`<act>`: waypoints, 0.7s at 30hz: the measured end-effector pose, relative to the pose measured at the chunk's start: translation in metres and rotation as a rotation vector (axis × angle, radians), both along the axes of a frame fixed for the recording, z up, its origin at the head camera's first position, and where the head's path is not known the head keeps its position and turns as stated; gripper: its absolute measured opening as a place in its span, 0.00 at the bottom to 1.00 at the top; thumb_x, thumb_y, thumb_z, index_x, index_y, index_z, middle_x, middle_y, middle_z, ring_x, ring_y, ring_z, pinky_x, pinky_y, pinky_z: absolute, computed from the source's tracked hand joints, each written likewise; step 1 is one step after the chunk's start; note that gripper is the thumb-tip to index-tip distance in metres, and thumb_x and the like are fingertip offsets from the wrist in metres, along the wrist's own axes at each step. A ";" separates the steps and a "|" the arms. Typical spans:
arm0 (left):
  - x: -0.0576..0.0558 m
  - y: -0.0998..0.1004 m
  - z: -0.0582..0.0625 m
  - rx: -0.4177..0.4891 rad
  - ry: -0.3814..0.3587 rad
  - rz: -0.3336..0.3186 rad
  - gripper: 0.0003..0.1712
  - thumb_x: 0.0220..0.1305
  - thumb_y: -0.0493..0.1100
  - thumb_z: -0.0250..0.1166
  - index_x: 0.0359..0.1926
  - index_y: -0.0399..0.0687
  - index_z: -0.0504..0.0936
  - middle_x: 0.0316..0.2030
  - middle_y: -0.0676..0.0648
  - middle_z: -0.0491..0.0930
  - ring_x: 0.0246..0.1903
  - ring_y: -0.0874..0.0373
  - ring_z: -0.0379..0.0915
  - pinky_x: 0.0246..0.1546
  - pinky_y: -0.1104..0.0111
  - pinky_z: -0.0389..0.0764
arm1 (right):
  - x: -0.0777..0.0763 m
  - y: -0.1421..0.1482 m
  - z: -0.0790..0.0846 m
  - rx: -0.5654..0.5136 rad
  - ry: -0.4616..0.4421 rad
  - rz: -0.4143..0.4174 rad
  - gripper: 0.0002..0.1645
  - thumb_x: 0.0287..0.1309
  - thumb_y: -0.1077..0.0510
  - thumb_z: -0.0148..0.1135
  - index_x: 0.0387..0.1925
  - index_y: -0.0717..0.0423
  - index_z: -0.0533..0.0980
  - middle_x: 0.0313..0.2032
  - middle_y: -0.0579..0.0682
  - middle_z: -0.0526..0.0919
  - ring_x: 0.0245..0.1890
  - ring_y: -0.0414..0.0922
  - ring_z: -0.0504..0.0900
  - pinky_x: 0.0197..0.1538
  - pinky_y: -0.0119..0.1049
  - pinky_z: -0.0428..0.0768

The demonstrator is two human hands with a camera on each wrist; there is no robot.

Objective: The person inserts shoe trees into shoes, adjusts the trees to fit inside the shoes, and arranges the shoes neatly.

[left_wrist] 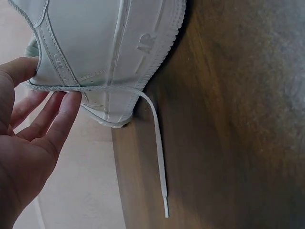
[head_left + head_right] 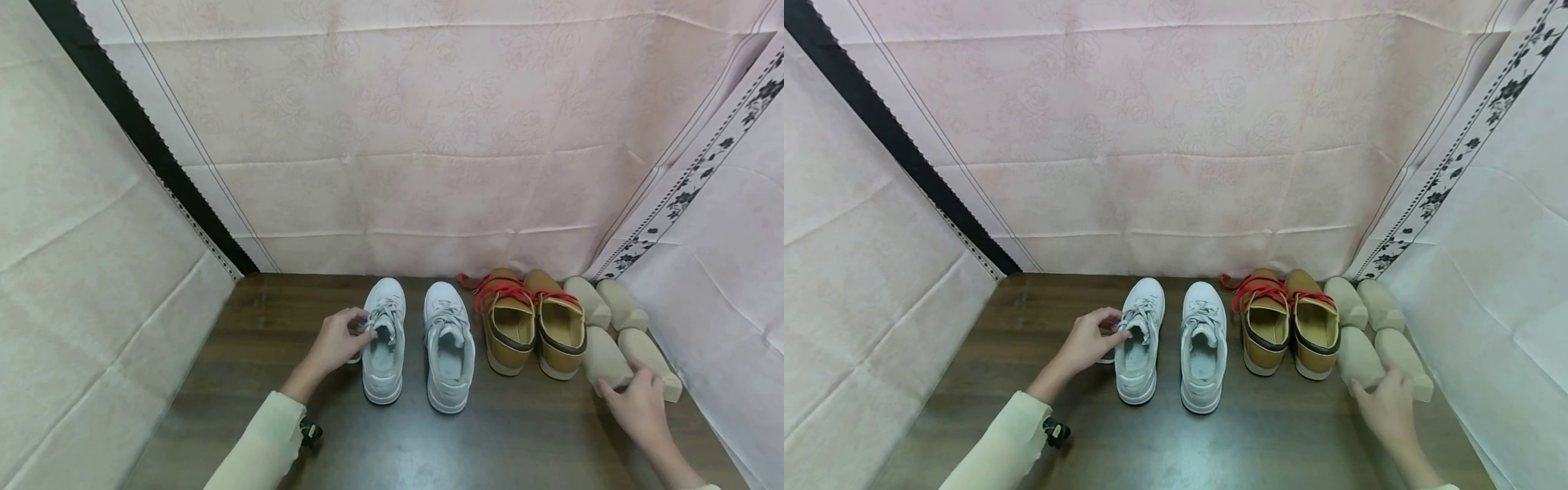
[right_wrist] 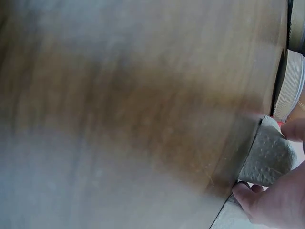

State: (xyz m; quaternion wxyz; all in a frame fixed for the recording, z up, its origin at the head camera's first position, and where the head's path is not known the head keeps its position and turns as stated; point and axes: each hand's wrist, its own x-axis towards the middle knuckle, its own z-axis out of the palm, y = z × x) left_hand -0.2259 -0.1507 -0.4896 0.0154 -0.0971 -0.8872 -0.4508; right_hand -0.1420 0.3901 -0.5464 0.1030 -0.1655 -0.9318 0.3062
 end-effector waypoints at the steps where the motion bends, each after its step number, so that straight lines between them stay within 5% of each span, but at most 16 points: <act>1: 0.001 0.000 0.000 0.009 -0.001 0.008 0.17 0.61 0.41 0.76 0.51 0.45 0.85 0.44 0.46 0.85 0.42 0.54 0.83 0.44 0.59 0.87 | 0.000 0.000 0.001 -0.004 -0.004 -0.001 0.50 0.61 0.57 0.67 0.72 0.81 0.52 0.62 0.87 0.57 0.61 0.79 0.58 0.61 0.73 0.63; 9: 0.004 0.001 -0.009 0.106 -0.026 0.083 0.18 0.60 0.41 0.77 0.50 0.53 0.83 0.46 0.48 0.85 0.45 0.54 0.83 0.50 0.56 0.86 | 0.002 0.003 0.000 0.014 -0.008 0.007 0.47 0.64 0.58 0.67 0.70 0.81 0.54 0.61 0.86 0.57 0.61 0.79 0.57 0.59 0.73 0.64; 21: 0.005 0.004 -0.022 0.173 0.080 0.088 0.18 0.60 0.39 0.77 0.49 0.56 0.81 0.44 0.51 0.85 0.43 0.56 0.82 0.49 0.59 0.85 | 0.004 0.006 -0.003 0.036 0.001 0.051 0.46 0.64 0.55 0.66 0.69 0.80 0.56 0.60 0.86 0.60 0.62 0.80 0.56 0.58 0.73 0.63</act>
